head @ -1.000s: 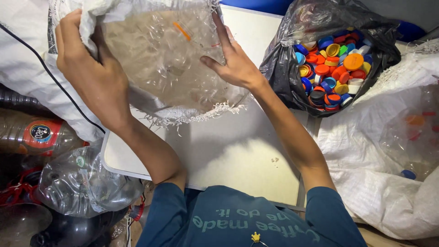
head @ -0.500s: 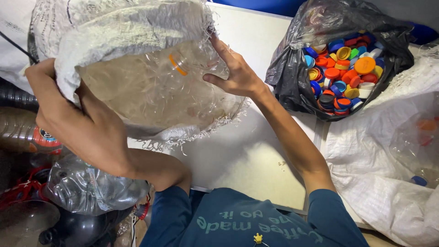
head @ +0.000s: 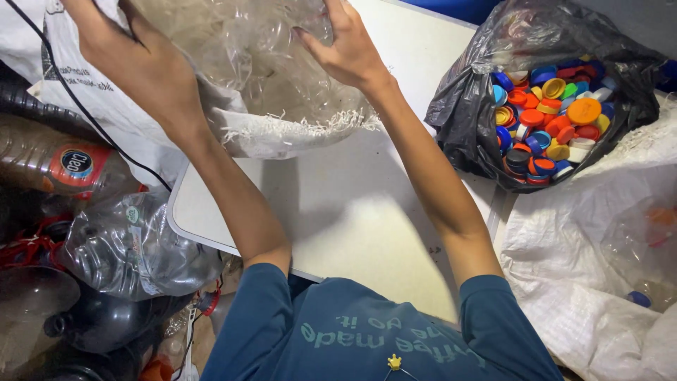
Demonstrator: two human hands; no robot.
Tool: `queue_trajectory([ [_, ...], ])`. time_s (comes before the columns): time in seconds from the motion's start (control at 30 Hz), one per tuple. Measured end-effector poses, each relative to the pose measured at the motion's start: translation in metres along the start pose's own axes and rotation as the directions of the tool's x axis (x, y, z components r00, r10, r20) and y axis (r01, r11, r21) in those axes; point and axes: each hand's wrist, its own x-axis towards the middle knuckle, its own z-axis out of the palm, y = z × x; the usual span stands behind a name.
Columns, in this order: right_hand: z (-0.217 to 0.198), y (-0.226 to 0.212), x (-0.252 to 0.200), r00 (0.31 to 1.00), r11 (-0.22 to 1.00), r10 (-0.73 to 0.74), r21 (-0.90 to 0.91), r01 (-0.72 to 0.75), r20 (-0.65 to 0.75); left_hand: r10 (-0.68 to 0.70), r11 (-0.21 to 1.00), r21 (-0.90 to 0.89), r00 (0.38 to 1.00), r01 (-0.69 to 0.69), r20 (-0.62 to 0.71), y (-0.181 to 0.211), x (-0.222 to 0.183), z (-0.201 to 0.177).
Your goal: The person removes plastic bottle caps from empty bottles and places them into a black bag. They then place the empty bottles into a large white sack. This process is repeated for multiple bottles throughout the video.
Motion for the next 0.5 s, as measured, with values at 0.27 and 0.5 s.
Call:
queue_trajectory([
  [0.27, -0.056, -0.036, -0.014, 0.925, 0.924, -0.353, 0.103, 0.368, -0.142, -0.103, 0.994, -0.033, 0.986, 0.109, 0.132, 0.049, 0.009, -0.030],
  [0.5, -0.081, 0.018, -0.036, 0.962, 0.998, -0.064, -0.040, 0.055, -0.266, -0.100, 0.995, 0.026, 0.970, 0.096, 0.221, 0.049, 0.002, -0.051],
])
